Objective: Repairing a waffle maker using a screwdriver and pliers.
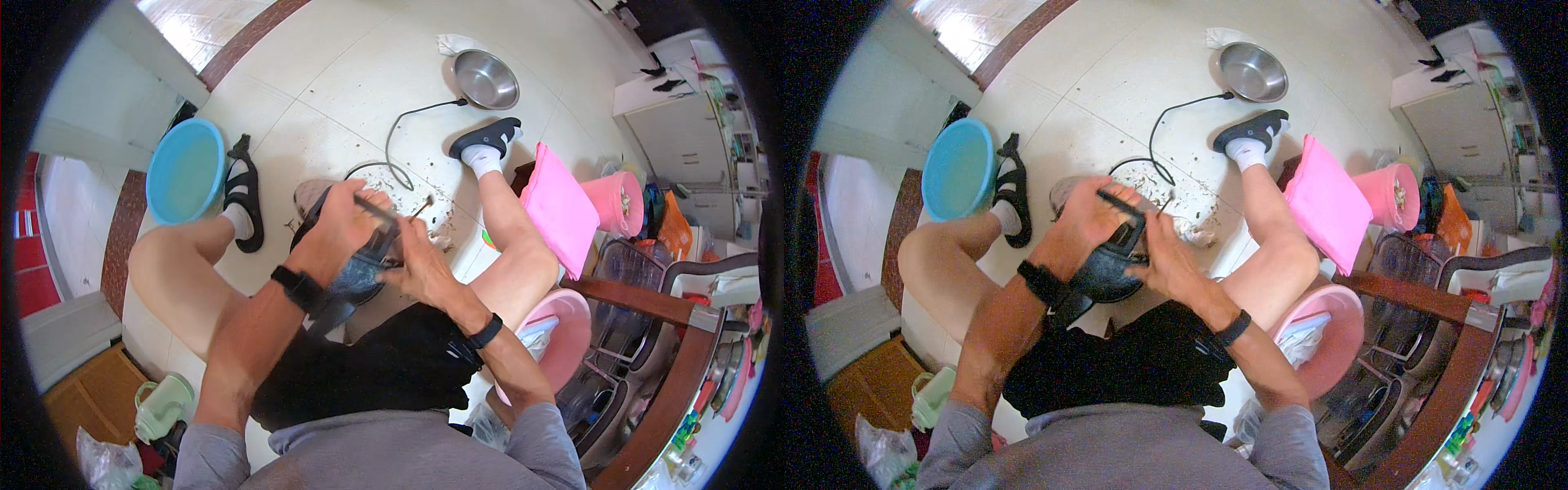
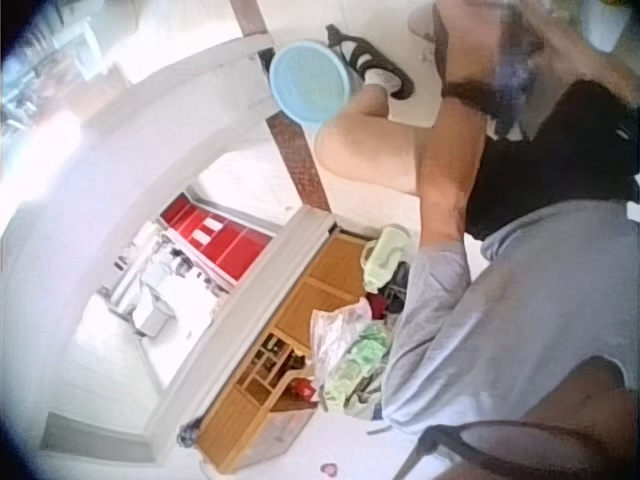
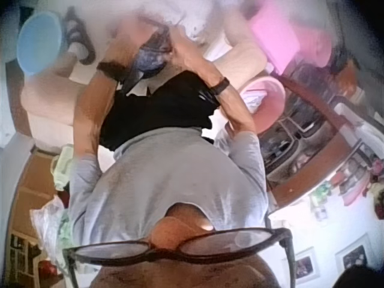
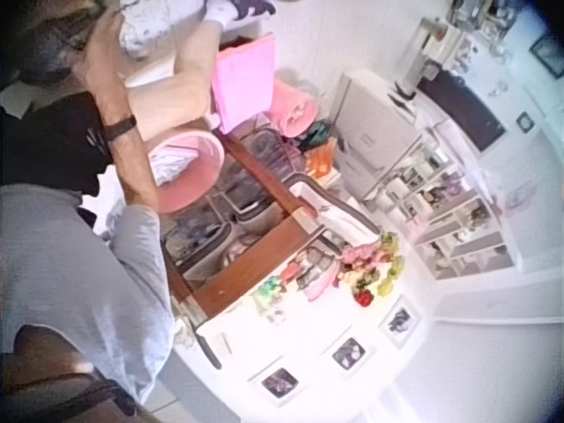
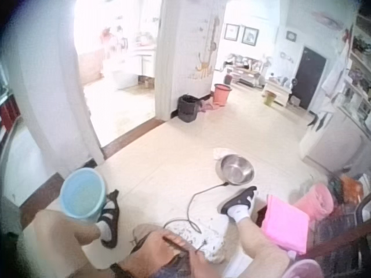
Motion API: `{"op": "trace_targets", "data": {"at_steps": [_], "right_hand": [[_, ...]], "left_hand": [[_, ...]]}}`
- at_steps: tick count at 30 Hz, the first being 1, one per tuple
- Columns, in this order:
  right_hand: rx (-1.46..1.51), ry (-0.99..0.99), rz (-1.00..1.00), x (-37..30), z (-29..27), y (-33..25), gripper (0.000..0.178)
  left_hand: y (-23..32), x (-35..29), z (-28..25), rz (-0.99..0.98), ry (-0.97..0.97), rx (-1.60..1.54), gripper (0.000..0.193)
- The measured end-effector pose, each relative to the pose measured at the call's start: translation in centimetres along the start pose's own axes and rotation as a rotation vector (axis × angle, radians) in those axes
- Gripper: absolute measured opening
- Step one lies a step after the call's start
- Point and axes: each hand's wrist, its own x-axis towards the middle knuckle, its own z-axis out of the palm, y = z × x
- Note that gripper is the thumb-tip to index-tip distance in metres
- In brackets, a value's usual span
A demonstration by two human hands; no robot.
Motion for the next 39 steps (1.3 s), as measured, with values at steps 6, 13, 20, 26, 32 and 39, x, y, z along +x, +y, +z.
{"op": "trace_targets", "data": {"at_steps": [6,13,20,26,32,39], "right_hand": [[-0.037,0.172,0.039,1.9,0.2,1.9,0.09],[0.071,0.301,0.012,4.1,-2.6,5.2,0.074],[0.111,0.294,0.093,6.6,-5.3,7.5,0.07],[0.16,0.219,0.197,8.2,-6.5,7.7,0.074],[0.225,0.213,0.153,8.3,-6.3,10.2,0.074],[0.343,0.213,0.15,8.1,-6.0,10.3,0.074]], "left_hand": [[2.1,-1.1,4.3,-0.121,-0.189,0.256,0.04],[7.7,-5.1,9.5,0.204,-0.067,0.621,0.065],[12.1,-6.8,7.5,0.535,-0.008,0.816,0.048],[13.6,-7.7,5.8,0.599,0.003,0.776,0.046],[14.9,-8.6,3.6,0.641,-0.04,0.673,0.043],[15.0,-10.4,2.5,0.657,-0.022,0.739,0.046]]}}
